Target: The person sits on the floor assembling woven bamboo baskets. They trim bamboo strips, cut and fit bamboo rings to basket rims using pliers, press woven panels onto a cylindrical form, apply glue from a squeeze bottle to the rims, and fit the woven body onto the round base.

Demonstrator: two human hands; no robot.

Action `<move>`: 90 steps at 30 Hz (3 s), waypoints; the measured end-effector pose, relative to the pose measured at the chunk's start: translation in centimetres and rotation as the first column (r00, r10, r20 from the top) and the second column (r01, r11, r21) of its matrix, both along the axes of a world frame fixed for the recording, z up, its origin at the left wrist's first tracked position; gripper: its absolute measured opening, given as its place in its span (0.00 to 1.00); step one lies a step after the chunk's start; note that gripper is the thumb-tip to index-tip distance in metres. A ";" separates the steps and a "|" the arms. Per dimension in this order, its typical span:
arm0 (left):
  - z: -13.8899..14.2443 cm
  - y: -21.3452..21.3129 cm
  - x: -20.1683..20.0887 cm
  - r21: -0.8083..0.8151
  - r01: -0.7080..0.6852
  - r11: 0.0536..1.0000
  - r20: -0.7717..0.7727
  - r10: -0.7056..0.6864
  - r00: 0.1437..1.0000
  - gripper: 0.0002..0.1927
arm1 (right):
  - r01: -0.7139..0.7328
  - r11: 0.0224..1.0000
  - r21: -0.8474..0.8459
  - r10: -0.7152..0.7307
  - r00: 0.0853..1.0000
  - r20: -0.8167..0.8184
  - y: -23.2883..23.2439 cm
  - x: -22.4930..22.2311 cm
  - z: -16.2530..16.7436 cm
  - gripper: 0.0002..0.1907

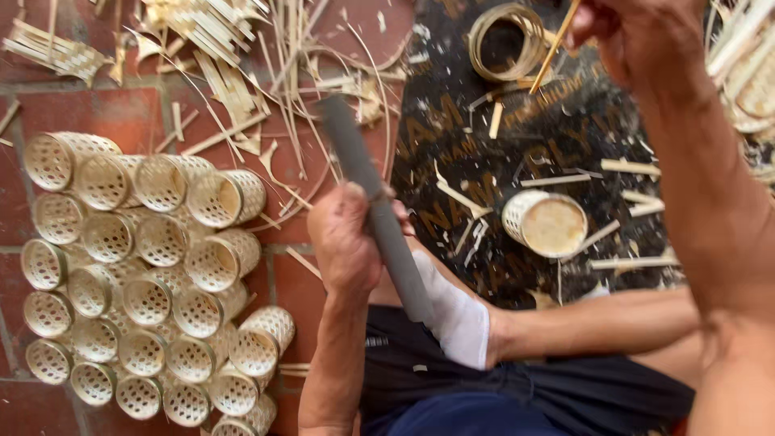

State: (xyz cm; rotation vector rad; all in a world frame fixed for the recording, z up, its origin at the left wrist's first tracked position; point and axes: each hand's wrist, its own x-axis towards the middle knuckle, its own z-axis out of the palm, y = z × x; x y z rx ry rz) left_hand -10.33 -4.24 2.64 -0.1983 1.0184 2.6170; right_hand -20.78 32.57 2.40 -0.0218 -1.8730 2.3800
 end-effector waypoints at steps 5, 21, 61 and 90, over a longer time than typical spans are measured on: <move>-1.3 3.1 7.6 -0.111 0.275 0.955 0.209 -0.248 0.946 0.26 | 0.128 0.970 -0.208 -0.142 0.988 -0.055 -6.5 17.5 1.9 0.03; -3.3 4.5 22.0 -0.093 0.436 0.895 0.207 -0.411 0.888 0.25 | 0.510 0.855 -0.095 -0.504 0.860 0.082 -12.4 39.7 2.8 0.09; -3.7 4.5 22.4 0.025 0.581 0.814 0.259 -0.566 0.783 0.33 | 0.328 0.661 0.675 -0.384 0.921 -0.072 -17.3 42.0 12.3 0.17; -2.5 1.0 24.0 0.360 0.532 0.766 0.057 -0.587 0.807 0.30 | 0.251 0.966 0.056 -0.257 0.936 0.240 -12.5 53.5 6.0 0.22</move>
